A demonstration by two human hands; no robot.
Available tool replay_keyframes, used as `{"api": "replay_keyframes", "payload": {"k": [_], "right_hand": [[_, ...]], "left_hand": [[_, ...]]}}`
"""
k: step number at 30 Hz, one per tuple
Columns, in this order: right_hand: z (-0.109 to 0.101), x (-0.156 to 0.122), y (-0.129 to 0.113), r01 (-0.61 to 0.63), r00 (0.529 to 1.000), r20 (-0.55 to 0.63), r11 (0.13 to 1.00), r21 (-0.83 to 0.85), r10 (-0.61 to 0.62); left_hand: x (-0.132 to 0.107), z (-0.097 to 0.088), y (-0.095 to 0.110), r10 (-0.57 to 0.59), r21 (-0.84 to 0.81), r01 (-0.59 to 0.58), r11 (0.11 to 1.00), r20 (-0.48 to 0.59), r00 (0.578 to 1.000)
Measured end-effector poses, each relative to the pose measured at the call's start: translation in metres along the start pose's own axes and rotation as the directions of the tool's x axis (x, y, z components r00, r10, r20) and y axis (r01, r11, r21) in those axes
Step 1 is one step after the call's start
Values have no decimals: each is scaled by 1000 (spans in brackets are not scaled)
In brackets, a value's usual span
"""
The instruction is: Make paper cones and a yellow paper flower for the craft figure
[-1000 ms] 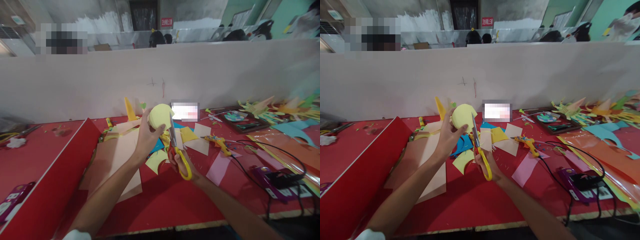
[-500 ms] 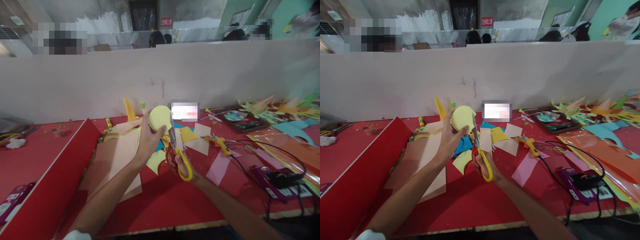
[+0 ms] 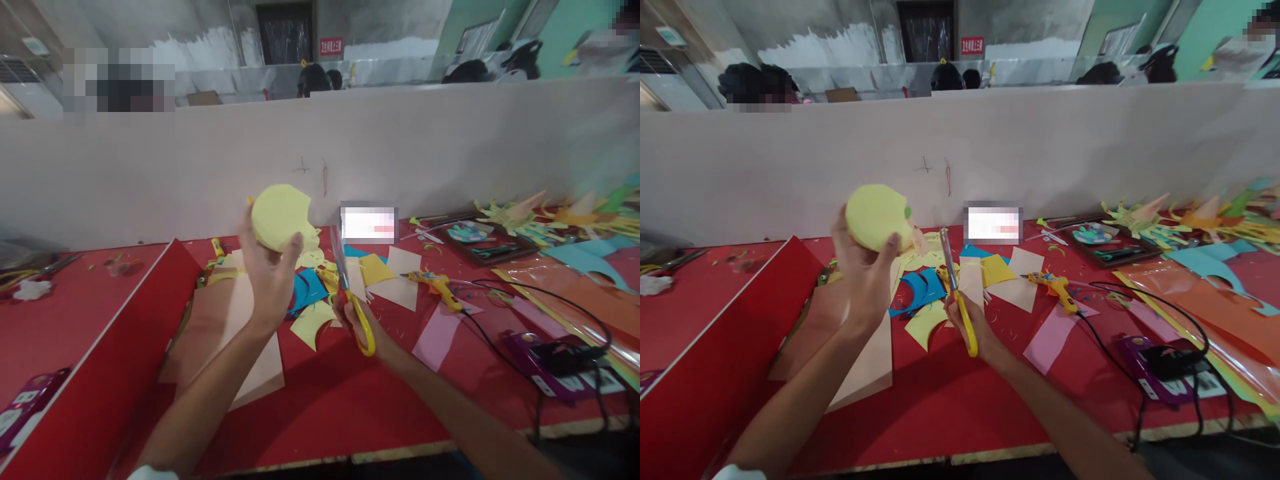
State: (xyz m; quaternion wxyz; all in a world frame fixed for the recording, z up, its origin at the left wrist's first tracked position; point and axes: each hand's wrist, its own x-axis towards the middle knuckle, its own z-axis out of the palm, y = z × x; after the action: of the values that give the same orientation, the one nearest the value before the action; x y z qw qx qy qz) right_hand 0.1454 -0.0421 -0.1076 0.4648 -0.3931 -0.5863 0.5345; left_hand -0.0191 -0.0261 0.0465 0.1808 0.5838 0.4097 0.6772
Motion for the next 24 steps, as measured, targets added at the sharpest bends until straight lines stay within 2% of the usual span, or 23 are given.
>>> {"api": "replay_keyframes", "payload": {"k": [2,5,7,9,10,12,14,17,19,21,24], "right_hand": [[-4,2,0,-33,998,-62,987,-160,24],[-5,1,-1,-31,998,-64,877,-479,0],[-4,0,-1,102,994,47,756,-646,-94],[-3,-1,1,258,966,202,694,-672,-164],[-3,-2,2,305,951,251,691,-655,-181],[-4,-2,2,336,941,256,714,-614,-223],[-6,-2,-2,338,940,175,741,-581,-292],[-14,-1,-15,285,934,-37,803,-523,-356],[-23,4,-23,231,934,-170,894,-384,-315],[-34,11,-26,198,941,-245,966,-166,-235],[-49,23,-19,127,964,-248,985,118,-94]], "left_hand": [[-2,-3,15,45,12,-44,999,-16,999],[-12,0,25,38,-3,-38,999,90,995],[-20,5,20,9,-26,-4,1000,188,982],[-25,11,9,-31,-39,43,998,266,963],[-26,13,3,-48,-41,63,997,291,956],[-27,18,-10,-77,-51,98,994,307,948],[-27,20,-22,-113,-58,134,989,278,954],[-28,24,-40,-169,-25,179,984,224,960],[-32,27,-53,-172,27,170,985,232,957],[-39,30,-67,-139,99,117,988,262,955],[-50,33,-91,-28,163,-23,986,299,954]]}}
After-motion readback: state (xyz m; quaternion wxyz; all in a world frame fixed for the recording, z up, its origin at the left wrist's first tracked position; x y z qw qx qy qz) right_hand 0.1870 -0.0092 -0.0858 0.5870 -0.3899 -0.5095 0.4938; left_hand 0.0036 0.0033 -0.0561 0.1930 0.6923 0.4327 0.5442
